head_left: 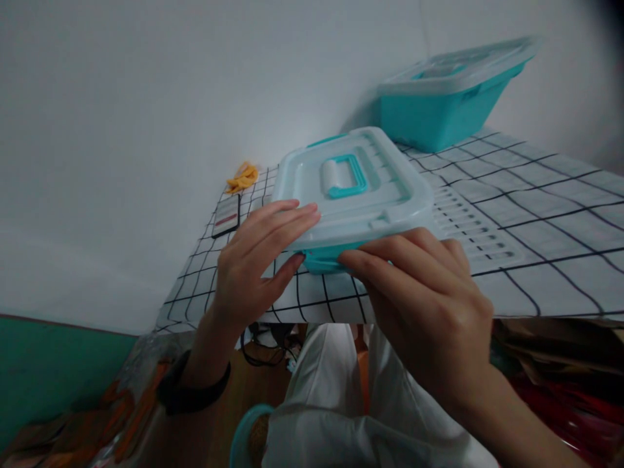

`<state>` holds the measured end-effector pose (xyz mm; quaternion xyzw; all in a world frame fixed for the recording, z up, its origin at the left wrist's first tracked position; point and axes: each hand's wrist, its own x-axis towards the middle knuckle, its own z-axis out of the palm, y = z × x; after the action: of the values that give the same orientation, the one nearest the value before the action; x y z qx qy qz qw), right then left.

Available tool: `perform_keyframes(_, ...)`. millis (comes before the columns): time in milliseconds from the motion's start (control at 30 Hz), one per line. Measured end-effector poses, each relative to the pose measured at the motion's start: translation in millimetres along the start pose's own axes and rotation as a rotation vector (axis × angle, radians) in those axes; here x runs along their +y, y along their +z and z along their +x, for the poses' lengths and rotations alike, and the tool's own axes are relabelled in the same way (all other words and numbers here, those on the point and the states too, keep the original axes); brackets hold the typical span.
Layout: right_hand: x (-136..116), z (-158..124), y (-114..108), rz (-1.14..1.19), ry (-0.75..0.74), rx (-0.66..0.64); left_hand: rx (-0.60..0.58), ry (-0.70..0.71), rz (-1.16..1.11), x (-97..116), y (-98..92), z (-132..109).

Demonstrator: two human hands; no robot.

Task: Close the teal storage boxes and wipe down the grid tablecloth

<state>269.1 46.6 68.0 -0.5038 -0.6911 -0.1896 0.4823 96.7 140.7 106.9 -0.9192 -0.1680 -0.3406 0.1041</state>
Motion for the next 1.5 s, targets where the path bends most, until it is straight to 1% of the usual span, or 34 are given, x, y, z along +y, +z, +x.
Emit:
perform_keyframes(133,3.5,-5.0,7.4,0.017,-0.007,0.116,-0.012,0.045,-0.002,-0.6,-0.8,-0.4)
perform_keyframes(233,5.8,-10.4,13.6,0.02,-0.029,0.203,0.018,0.053,0.009,0.5,1.1,-0.6)
perform_keyframes(367,4.7,-15.7,18.0,0.028,-0.013,0.203,0.093,0.025,-0.01,1.9,5.7,-1.2)
perform_keyframes(467,-1.1,-16.9,18.9,0.05,0.054,0.238,0.099,0.008,-0.018,1.9,6.4,-1.3)
perform_keyframes(533,-7.4,-17.7,19.3,0.047,0.137,0.27,0.085,0.001,-0.008,1.7,5.7,-1.3)
perform_keyframes(633,-18.2,-21.5,21.4,0.108,0.333,0.34,0.09,0.0,-0.001,1.7,5.4,-1.8)
perform_keyframes(700,-24.3,-25.1,24.3,0.28,0.484,0.366,0.102,0.004,-0.003,1.7,6.3,-2.3)
perform_keyframes(767,-28.5,-27.0,27.9,0.528,0.619,0.393,0.115,0.006,-0.01,1.4,7.4,-2.8)
perform_keyframes(867,-32.4,-23.2,32.1,0.844,0.783,0.437,0.124,0.002,-0.033,0.8,8.7,-2.7)
perform_keyframes(900,-33.4,-20.2,32.8,0.921,0.823,0.423,0.123,0.001,-0.04,0.7,8.8,-2.4)
perform_keyframes(967,-35.1,-13.1,33.0,1.042,0.872,0.334,0.127,0.004,-0.046,0.6,9.0,-1.5)
perform_keyframes(1033,-36.7,-6.5,32.5,1.094,0.9,0.248,0.139,0.01,-0.049,0.9,8.9,-0.6)
perform_keyframes(1100,-38.1,-2.0,32.5,1.061,0.929,0.222,0.149,0.015,-0.053,1.4,8.7,-0.4)
perform_keyframes(1167,-39.4,0.3,33.3,0.965,0.953,0.222,0.138,0.002,-0.052,2.1,8.3,-0.9)
perform_keyframes(1267,-40.1,1.1,33.6,0.816,0.986,0.131,0.103,-0.041,-0.031,3.3,8.0,-2.4)
perform_keyframes(1367,-35.4,0.8,29.8,0.736,0.952,0.012,0.114,-0.052,-0.022,4.2,8.5,-2.5)
perform_keyframes(1500,-19.0,0.0,18.3,0.699,0.807,-0.115,0.159,-0.028,-0.053,3.8,10.5,-0.6)
